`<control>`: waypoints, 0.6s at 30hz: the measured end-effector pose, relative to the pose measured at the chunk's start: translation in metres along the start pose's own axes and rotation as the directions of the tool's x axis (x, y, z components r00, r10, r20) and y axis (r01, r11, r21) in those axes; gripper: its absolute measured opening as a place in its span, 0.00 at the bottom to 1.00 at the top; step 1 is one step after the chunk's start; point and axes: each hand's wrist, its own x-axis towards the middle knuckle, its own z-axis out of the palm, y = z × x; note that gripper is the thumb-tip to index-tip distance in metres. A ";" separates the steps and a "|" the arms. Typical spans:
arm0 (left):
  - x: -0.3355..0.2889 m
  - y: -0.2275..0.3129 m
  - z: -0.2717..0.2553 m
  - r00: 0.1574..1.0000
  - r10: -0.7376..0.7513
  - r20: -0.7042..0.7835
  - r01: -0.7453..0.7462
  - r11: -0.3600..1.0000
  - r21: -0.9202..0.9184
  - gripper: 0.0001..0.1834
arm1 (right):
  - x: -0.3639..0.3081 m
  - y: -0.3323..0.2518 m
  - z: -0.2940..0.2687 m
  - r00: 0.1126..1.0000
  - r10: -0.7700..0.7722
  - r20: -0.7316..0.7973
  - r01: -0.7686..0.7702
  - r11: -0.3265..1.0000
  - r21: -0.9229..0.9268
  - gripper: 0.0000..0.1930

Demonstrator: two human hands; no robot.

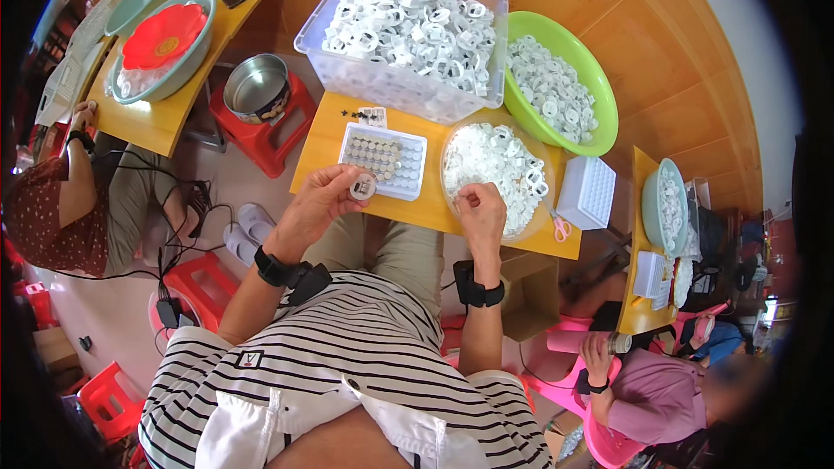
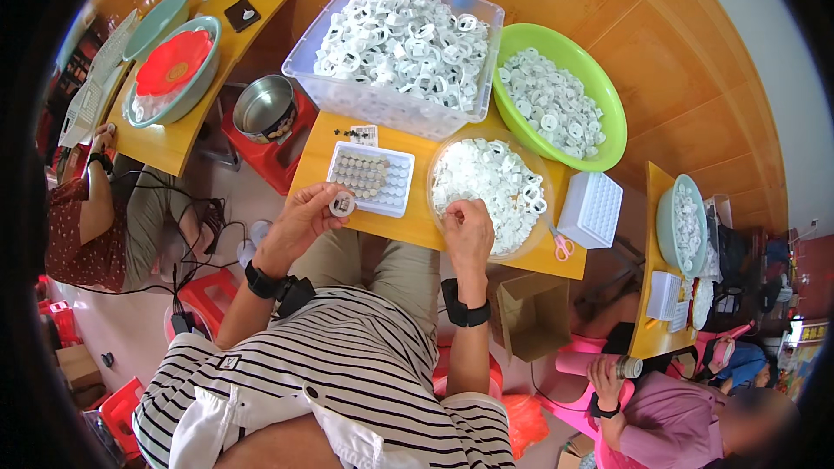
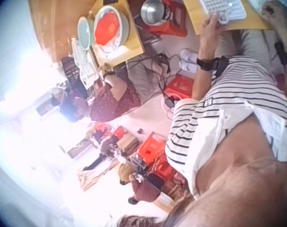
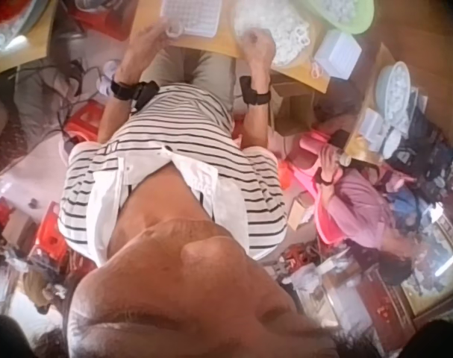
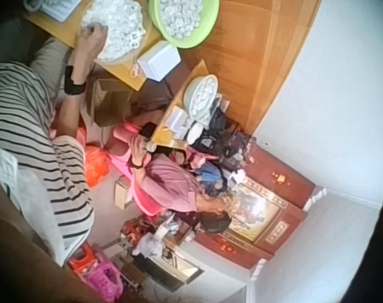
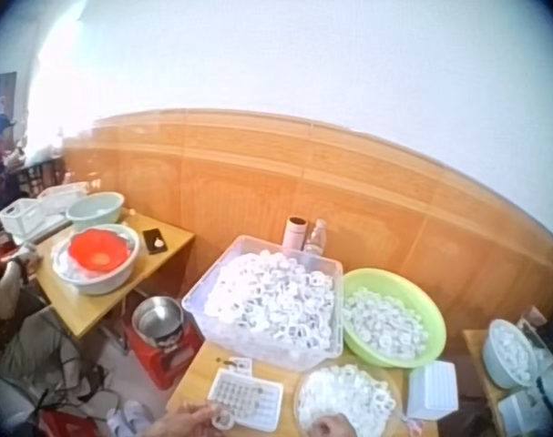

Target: Sorting and placing small circular shoe manufacturing components into a plastic grid tray.

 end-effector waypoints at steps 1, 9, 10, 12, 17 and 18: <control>0.000 -0.001 0.000 1.000 -0.012 0.007 0.012 1.000 0.010 0.15 | 0.000 0.002 0.000 1.000 0.000 0.000 0.000 1.000 0.001 0.06; -0.003 0.000 0.000 1.000 -0.028 0.002 0.028 0.999 -0.015 0.15 | 0.005 0.001 -0.018 0.938 0.303 0.169 -0.327 0.611 0.721 0.04; -0.003 0.000 0.000 0.999 -0.034 0.004 0.034 0.999 -0.015 0.15 | 0.005 0.002 -0.018 0.938 0.304 0.167 -0.326 0.612 0.721 0.04; -0.002 0.000 0.003 0.999 -0.046 0.005 0.046 0.999 -0.001 0.15 | 0.004 0.005 -0.018 0.922 0.327 0.209 -0.358 0.508 0.784 0.06; -0.002 0.000 0.006 0.998 -0.064 0.009 0.064 0.998 0.011 0.15 | 0.003 0.003 -0.018 0.907 0.358 0.221 -0.372 0.439 0.818 0.09; -0.002 0.000 0.006 0.998 -0.063 0.004 0.063 0.998 -0.003 0.15 | 0.003 0.003 -0.018 0.905 0.352 0.238 -0.382 0.429 0.819 0.10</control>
